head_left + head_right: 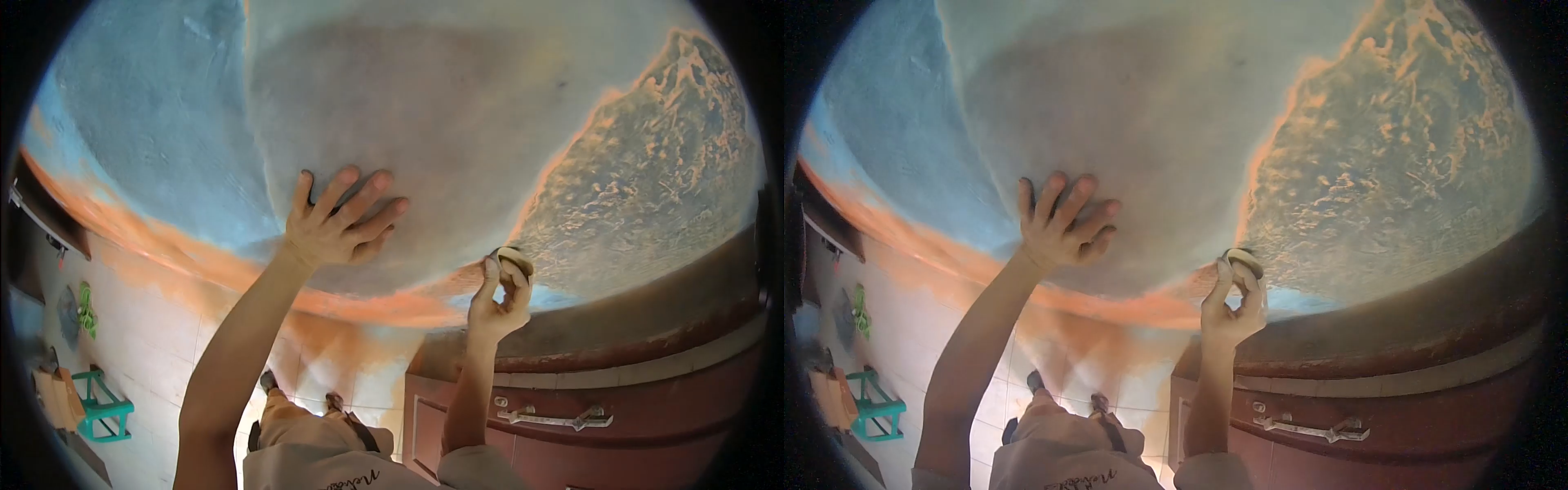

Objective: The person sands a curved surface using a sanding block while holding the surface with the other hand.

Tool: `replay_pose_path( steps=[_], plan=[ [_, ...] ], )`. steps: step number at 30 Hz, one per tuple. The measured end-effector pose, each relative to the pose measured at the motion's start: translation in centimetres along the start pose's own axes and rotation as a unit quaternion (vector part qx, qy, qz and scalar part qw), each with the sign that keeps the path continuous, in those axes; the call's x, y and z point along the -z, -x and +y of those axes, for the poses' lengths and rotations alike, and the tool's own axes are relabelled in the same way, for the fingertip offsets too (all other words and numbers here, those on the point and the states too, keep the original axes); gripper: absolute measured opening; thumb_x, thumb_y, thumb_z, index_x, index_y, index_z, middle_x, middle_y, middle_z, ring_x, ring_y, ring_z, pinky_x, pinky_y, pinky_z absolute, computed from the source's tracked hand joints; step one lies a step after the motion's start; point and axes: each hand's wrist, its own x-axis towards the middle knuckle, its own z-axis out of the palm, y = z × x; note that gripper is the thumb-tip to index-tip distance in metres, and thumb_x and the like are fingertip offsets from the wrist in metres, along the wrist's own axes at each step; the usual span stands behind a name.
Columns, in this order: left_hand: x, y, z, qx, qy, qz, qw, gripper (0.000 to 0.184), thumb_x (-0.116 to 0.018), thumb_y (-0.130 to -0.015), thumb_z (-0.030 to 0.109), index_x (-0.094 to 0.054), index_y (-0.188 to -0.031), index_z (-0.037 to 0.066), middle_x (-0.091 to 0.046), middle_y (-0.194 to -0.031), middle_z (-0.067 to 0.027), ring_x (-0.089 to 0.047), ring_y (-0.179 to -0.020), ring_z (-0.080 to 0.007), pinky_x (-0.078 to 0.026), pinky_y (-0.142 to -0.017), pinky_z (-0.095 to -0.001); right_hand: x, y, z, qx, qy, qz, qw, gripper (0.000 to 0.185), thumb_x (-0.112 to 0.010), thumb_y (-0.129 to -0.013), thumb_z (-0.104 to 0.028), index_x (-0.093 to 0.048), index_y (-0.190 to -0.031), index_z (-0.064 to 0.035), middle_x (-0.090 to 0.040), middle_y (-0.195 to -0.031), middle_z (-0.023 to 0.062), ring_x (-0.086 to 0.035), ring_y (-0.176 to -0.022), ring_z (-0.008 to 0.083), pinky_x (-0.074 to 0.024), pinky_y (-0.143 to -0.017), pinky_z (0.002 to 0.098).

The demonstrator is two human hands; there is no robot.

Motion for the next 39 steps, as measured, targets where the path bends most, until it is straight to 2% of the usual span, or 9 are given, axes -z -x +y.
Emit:
replay_pose_path(
  steps=[4, 10, 11, 20, 22, 25, 32, 36, 39],
  plan=[
    [0.1, 0.2, 0.1, 0.002, 0.005, 0.000, 1.000, 0.042, -0.047, -0.086, 0.042, -0.052, -0.128, 0.038, -0.048, -0.139, 0.0038, -0.035, -0.135, -0.0229, -0.023, -0.105, -0.0553, 0.0, -1.1, -2.1, -0.091, 0.103, 0.049, 0.989, 0.005, -0.063, -0.084, 0.004, -0.064, -0.087, 0.0069, -0.064, -0.073, 0.0109, -0.062, -0.077, 0.0169, -0.0520, -0.062, 0.0246],
    [-0.3, 0.1, -0.3, -0.008, -0.006, 0.012, 1.000, 0.041, -0.047, -0.086, 0.041, -0.053, -0.126, 0.038, -0.047, -0.140, 0.0030, -0.035, -0.135, -0.0236, -0.019, -0.108, -0.0549, 0.5, -1.0, -0.8, 0.034, 0.079, -0.069, 0.994, 0.003, -0.058, -0.085, 0.007, -0.061, -0.083, 0.0059, -0.059, -0.071, 0.0072, -0.054, -0.073, 0.0160, -0.0485, -0.061, 0.0239],
    [-0.2, 0.0, -0.3, -0.007, -0.001, 0.009, 1.000, 0.041, -0.046, -0.086, 0.042, -0.053, -0.126, 0.038, -0.047, -0.140, 0.0029, -0.034, -0.136, -0.0234, -0.018, -0.110, -0.0549, 0.4, -1.4, -2.1, -0.051, 0.062, -0.037, 0.996, 0.006, -0.058, -0.085, 0.007, -0.059, -0.080, 0.0038, -0.059, -0.075, 0.0071, -0.055, -0.075, 0.0143, -0.0488, -0.058, 0.0237],
    [0.1, 0.1, -0.1, -0.005, -0.008, -0.002, 1.000, 0.043, -0.046, -0.085, 0.042, -0.052, -0.127, 0.037, -0.045, -0.141, 0.0035, -0.033, -0.136, -0.0231, -0.014, -0.113, -0.0546, 0.9, 0.0, -0.9, -0.095, 0.032, -0.108, 0.989, 0.007, -0.061, -0.083, 0.007, -0.063, -0.086, 0.0012, -0.064, -0.090, 0.0100, -0.059, -0.080, 0.0136, -0.0523, -0.060, 0.0235],
    [0.0, 0.0, -0.1, -0.007, -0.003, 0.003, 1.000, 0.043, -0.047, -0.085, 0.042, -0.052, -0.127, 0.037, -0.045, -0.141, 0.0037, -0.033, -0.136, -0.0230, -0.014, -0.113, -0.0545, -0.4, -1.0, -2.9, -0.173, -0.002, -0.009, 0.985, 0.005, -0.062, -0.083, 0.006, -0.064, -0.082, 0.0013, -0.067, -0.083, 0.0102, -0.060, -0.079, 0.0146, -0.0508, -0.064, 0.0256],
    [0.0, 0.0, -0.5, -0.048, -0.042, -0.004, 0.998, 0.038, -0.043, -0.089, 0.049, -0.056, -0.121, 0.035, -0.044, -0.142, -0.0029, -0.031, -0.137, -0.0295, -0.014, -0.111, -0.0583, -0.1, 0.7, -0.2, -0.001, 0.101, -0.027, 0.995, 0.004, -0.063, -0.083, 0.005, -0.064, -0.082, 0.0016, -0.066, -0.079, 0.0086, -0.060, -0.070, 0.0161, -0.0486, -0.068, 0.0272],
    [0.2, 0.2, 0.2, 0.006, 0.005, 0.003, 1.000, 0.042, -0.046, -0.085, 0.038, -0.053, -0.125, 0.037, -0.047, -0.140, 0.0052, -0.032, -0.137, -0.0221, -0.014, -0.114, -0.0531, -0.2, -2.9, -2.6, -0.085, 0.042, 0.048, 0.994, 0.005, -0.062, -0.084, 0.004, -0.065, -0.081, 0.0005, -0.065, -0.079, 0.0093, -0.058, -0.066, 0.0151, -0.0448, -0.067, 0.0285],
    [-0.2, 0.0, 0.0, 0.003, 0.005, 0.019, 1.000, 0.042, -0.045, -0.086, 0.038, -0.053, -0.127, 0.037, -0.048, -0.139, 0.0060, -0.033, -0.136, -0.0211, -0.013, -0.114, -0.0523, 1.3, -0.1, 0.3, 0.020, 0.130, -0.082, 0.988, 0.008, -0.066, -0.081, 0.005, -0.069, -0.086, -0.0013, -0.067, -0.084, 0.0093, -0.060, -0.074, 0.0169, -0.0481, -0.068, 0.0266],
    [0.1, -0.2, 0.1, 0.004, -0.006, 0.007, 1.000, 0.042, -0.044, -0.086, 0.038, -0.052, -0.127, 0.037, -0.048, -0.139, 0.0056, -0.033, -0.137, -0.0214, -0.013, -0.114, -0.0522, 1.1, -2.9, -1.9, 0.018, 0.108, -0.032, 0.993, 0.010, -0.066, -0.081, 0.006, -0.069, -0.087, -0.0012, -0.068, -0.080, 0.0085, -0.060, -0.075, 0.0162, -0.0484, -0.068, 0.0260]
  ],
)
